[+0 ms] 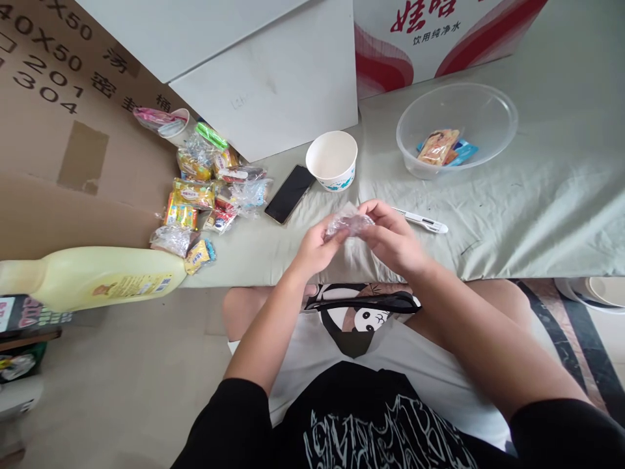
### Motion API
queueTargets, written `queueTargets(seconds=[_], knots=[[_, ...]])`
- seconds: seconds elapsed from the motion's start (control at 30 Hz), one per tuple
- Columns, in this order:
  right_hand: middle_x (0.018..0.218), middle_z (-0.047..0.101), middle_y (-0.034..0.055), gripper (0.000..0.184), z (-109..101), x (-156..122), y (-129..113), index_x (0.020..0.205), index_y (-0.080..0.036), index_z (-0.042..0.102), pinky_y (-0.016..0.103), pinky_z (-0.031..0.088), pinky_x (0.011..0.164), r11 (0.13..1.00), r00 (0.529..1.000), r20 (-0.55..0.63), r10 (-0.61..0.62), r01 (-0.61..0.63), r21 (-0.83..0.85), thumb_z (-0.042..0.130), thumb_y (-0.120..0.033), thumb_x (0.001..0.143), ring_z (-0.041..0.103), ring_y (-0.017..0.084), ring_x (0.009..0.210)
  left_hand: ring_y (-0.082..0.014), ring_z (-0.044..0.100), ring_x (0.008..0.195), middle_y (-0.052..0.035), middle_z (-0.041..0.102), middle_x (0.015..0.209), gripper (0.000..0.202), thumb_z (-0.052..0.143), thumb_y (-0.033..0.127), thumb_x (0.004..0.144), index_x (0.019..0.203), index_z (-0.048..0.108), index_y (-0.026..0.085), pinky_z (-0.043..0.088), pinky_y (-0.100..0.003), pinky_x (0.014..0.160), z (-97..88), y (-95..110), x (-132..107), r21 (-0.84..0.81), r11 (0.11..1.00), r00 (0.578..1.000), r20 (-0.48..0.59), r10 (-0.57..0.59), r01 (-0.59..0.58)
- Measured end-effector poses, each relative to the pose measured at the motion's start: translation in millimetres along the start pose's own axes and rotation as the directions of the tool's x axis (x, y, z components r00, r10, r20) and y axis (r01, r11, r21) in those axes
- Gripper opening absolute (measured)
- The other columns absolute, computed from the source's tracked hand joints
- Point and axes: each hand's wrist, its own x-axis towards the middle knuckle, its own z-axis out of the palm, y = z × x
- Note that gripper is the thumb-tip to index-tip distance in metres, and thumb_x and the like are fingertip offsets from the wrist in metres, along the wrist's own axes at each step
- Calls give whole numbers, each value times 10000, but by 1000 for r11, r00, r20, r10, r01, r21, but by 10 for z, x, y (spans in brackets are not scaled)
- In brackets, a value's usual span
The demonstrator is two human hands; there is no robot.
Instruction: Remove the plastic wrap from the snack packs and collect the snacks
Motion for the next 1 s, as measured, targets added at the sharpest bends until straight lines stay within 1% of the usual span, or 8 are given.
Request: queueTargets(seconds=[0.07,0.13,0.23,0.5,0.67,0.77,0.9,1.0], knots=[[922,655,29,163,-37,28,-1,898,-236,531,369,487,854,990,991,-132,-19,0,-142,617,-341,808,623,189,878,-203,670,860,-27,684,916,254,704,438,875,993,615,231,532,-343,784,-143,-3,160,183,983,971,-226,77,-35],[876,672,26,103,-66,50,3,866,-226,550,362,479,823,948,974,-226,-20,-53,-315,588,-301,806,629,189,843,-176,628,787,1,607,797,241,723,389,865,858,541,231,511,-318,727,-335,42,382,390,919,891,-398,220,-53],[762,645,10,81,-67,63,15,812,-214,562,317,446,696,888,979,-202,13,-104,-447,535,-291,812,594,170,730,-188,599,922,-19,579,865,281,744,308,852,772,486,231,501,-330,831,-591,193,769,636,767,810,-404,425,-86],[774,645,22,126,-45,115,44,782,-205,569,280,436,664,835,992,-123,22,-86,-544,483,-292,811,594,168,752,-338,443,1268,-110,555,1052,235,805,215,753,715,573,209,386,-474,1071,-523,357,1582,873,478,920,-109,375,-91],[775,650,22,135,-64,147,55,793,-202,577,268,420,638,821,994,-105,41,-94,-564,484,-294,828,595,167,741,-372,583,1162,-86,588,886,124,760,203,766,788,651,149,411,-535,1035,-376,183,1924,947,322,997,-16,78,-10],[764,653,22,178,-58,153,51,791,-199,581,270,405,644,807,993,-111,29,-89,-584,469,-316,864,580,160,716,-332,650,1083,-77,607,852,120,720,220,793,752,652,130,450,-488,1001,-275,130,2049,976,214,993,68,-96,-46],[757,657,20,199,-59,154,45,789,-196,585,269,389,658,778,995,-100,17,-76,-623,457,-319,879,559,147,685,-203,680,786,-20,597,690,175,751,230,718,637,630,134,521,-346,839,-192,187,2134,970,197,911,209,-356,-145],[736,640,14,200,-71,154,46,783,-197,585,266,378,653,753,996,-90,15,-70,-655,456,-317,879,541,143,665,-129,577,569,21,557,568,202,767,199,676,575,599,152,504,-279,666,-220,358,2074,926,358,990,136,-22,-119]])
